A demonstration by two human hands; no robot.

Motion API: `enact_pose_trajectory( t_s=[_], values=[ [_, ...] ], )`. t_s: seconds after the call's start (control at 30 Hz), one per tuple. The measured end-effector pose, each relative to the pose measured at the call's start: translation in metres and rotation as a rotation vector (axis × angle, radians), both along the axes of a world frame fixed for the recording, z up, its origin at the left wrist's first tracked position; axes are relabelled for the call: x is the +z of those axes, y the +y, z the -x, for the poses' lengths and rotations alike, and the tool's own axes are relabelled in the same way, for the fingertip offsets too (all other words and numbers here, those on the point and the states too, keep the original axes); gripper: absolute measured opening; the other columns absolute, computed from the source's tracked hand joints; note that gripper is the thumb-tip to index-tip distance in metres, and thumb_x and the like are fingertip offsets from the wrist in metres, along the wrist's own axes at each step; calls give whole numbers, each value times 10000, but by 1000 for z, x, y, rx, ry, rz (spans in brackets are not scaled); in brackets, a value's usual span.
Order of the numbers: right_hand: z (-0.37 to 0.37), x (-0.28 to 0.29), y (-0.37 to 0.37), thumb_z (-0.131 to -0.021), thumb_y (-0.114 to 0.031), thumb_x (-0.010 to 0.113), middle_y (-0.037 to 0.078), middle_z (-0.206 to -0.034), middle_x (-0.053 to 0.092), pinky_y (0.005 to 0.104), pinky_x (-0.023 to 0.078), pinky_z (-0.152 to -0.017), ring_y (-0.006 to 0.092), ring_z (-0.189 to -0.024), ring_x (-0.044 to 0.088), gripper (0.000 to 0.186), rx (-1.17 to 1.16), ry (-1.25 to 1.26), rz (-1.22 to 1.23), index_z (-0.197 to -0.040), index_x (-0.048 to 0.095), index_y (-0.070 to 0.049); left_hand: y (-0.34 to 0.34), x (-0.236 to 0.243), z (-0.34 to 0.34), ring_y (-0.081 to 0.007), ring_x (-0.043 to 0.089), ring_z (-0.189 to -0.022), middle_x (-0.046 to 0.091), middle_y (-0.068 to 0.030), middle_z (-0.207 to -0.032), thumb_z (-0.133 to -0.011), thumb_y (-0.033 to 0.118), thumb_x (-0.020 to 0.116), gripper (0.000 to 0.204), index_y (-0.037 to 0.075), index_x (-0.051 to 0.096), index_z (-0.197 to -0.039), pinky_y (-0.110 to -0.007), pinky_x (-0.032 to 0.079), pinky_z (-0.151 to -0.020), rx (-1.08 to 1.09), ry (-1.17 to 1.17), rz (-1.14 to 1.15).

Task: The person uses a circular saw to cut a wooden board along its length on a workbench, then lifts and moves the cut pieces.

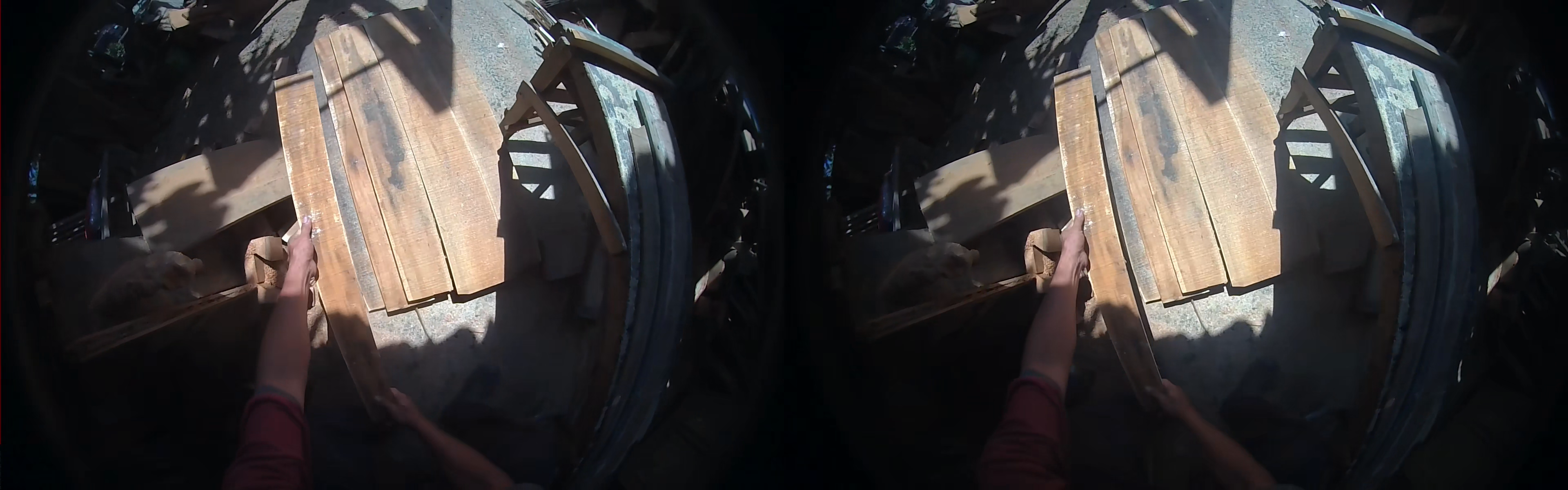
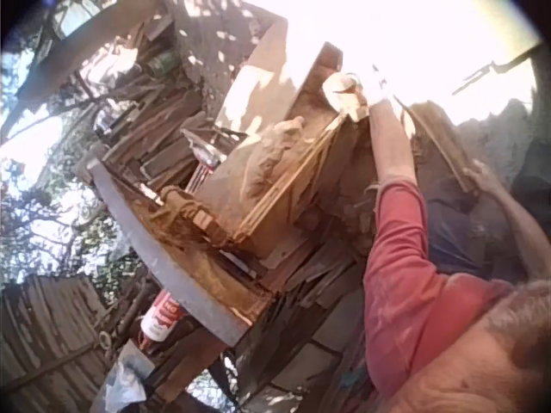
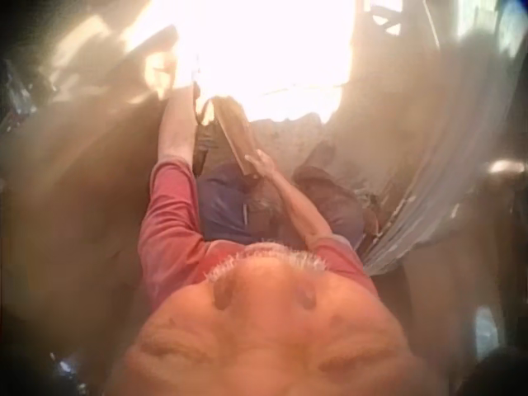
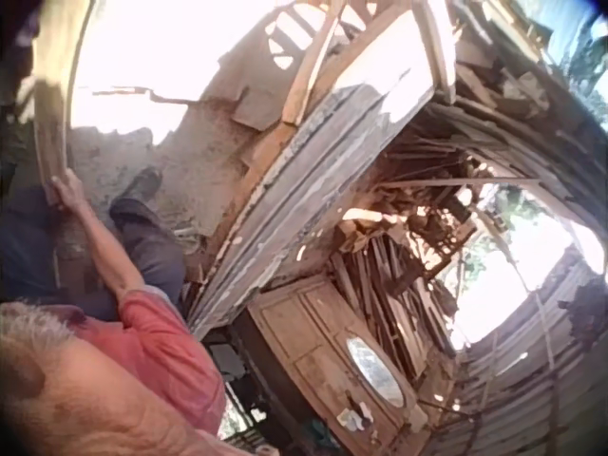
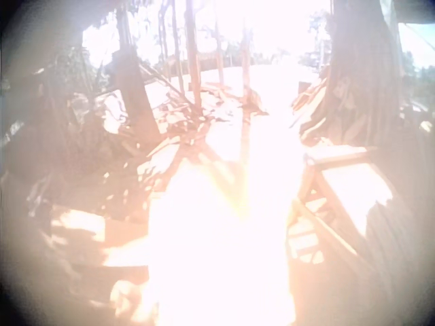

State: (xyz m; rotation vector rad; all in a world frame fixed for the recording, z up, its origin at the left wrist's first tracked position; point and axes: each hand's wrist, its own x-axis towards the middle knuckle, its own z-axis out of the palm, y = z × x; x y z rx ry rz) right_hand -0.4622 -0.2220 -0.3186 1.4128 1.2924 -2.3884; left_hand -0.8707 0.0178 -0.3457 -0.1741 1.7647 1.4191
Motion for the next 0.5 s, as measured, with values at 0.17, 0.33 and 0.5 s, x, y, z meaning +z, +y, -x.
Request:
enact_pose_trajectory(
  t_s=[0.17,0.33,0.5],
  values=[
    [60,-67,39,-925,-473,732,163,-1118,722,418,515,-972,248,-1073,687,601,-21,16,284,-1290,613,-11,18,-81,68,-254,637,-1047,697,-118,-1144,-1026,446,609,476,-6,656,-1166,-446,491,-960,-19,87,-87],
    [77,-136,47,-911,-528,712,173,-964,722,382,547,-746,240,-848,707,546,-17,-151,-263,-1087,701,-10,51,-123,67,-253,655,-1097,708,-156,-1202,-1021,413,611,475,-16,682,-1212,-398,497,-961,-277,576,181],
    [95,-172,90,-927,-376,730,133,-849,721,347,535,-624,186,-669,677,448,-253,-186,-90,-1105,660,28,53,-113,44,-280,667,-1122,714,-187,-1199,-993,345,643,433,1,679,-1254,-394,487,-982,-489,837,241]
  ],
)
